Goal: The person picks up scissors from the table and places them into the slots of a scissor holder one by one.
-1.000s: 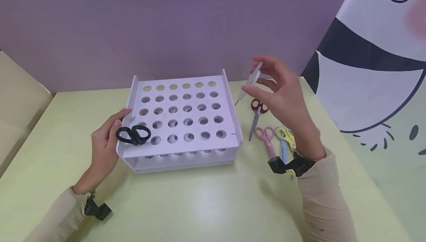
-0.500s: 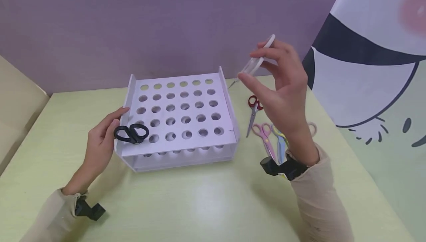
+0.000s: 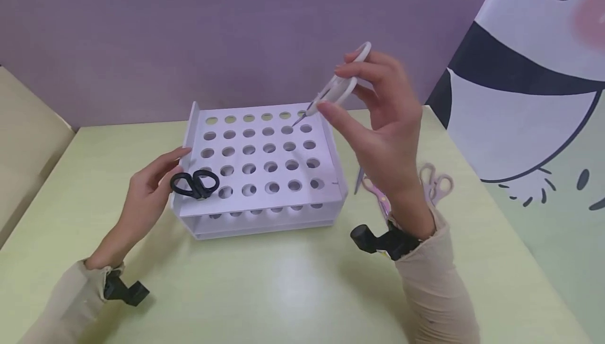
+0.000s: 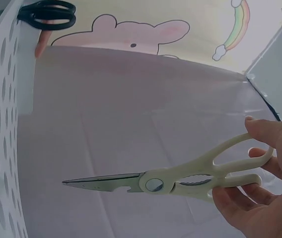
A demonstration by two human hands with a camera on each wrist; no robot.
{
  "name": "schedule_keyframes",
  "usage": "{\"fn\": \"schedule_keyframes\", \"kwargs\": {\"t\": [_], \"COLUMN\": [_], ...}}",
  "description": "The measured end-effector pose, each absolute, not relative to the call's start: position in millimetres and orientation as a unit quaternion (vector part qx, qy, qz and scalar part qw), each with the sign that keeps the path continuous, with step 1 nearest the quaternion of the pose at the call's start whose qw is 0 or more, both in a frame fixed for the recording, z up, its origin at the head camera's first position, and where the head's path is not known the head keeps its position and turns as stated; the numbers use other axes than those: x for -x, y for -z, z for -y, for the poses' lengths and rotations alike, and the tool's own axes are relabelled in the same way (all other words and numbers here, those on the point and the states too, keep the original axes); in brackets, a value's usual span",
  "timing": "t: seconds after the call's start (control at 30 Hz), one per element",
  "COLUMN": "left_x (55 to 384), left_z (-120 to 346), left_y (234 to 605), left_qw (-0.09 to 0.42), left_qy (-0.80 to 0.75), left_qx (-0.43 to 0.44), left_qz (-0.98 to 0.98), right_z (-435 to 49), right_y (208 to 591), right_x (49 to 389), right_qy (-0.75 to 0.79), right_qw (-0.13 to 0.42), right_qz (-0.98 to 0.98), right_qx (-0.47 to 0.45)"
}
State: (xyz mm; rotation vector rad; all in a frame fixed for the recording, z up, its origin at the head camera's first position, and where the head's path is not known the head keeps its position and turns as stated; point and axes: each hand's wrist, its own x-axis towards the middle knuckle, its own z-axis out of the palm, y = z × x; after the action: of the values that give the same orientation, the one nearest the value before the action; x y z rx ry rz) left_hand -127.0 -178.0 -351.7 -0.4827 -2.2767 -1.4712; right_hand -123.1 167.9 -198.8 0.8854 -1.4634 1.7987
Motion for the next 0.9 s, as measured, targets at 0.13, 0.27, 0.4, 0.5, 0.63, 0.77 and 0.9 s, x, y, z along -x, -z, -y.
{"fn": "schedule_keyframes", "kwargs": {"t": [0.13,0.27,0.4,0.5,0.63,0.77,0.9], "left_x": [131.0,133.8,133.4,131.0,127.2,124.6,124.8], "left_z": [173.0,169.8,168.9,166.8,164.6,164.9,165.5], "left_y": [349.1,347.6,348.4,349.2,350.7,351.8,351.2], "left_qw": [0.198,0.193,0.191,0.189,0.185,0.185,0.196], "left_qy": [0.521,0.523,0.522,0.528,0.537,0.538,0.532], "left_qx": [0.178,0.178,0.175,0.176,0.179,0.180,0.182], "left_qz": [0.811,0.811,0.813,0.809,0.804,0.802,0.803], "right_z": [-159.1,-149.4,-138.8,-132.6,-124.8,-117.4,-110.3], "right_y": [196.7,195.1,194.4,193.2,192.3,192.5,191.3], "right_x": [124.6,127.8,131.5,132.2,130.2,130.3,137.5], "right_qy": [-0.678,-0.669,-0.654,-0.637,-0.616,-0.589,-0.551], "right_qw": [0.317,0.306,0.291,0.280,0.260,0.250,0.250], "right_qz": [0.566,0.572,0.583,0.597,0.620,0.639,0.648], "right_qx": [-0.345,-0.363,-0.385,-0.400,-0.410,-0.426,-0.462]}}
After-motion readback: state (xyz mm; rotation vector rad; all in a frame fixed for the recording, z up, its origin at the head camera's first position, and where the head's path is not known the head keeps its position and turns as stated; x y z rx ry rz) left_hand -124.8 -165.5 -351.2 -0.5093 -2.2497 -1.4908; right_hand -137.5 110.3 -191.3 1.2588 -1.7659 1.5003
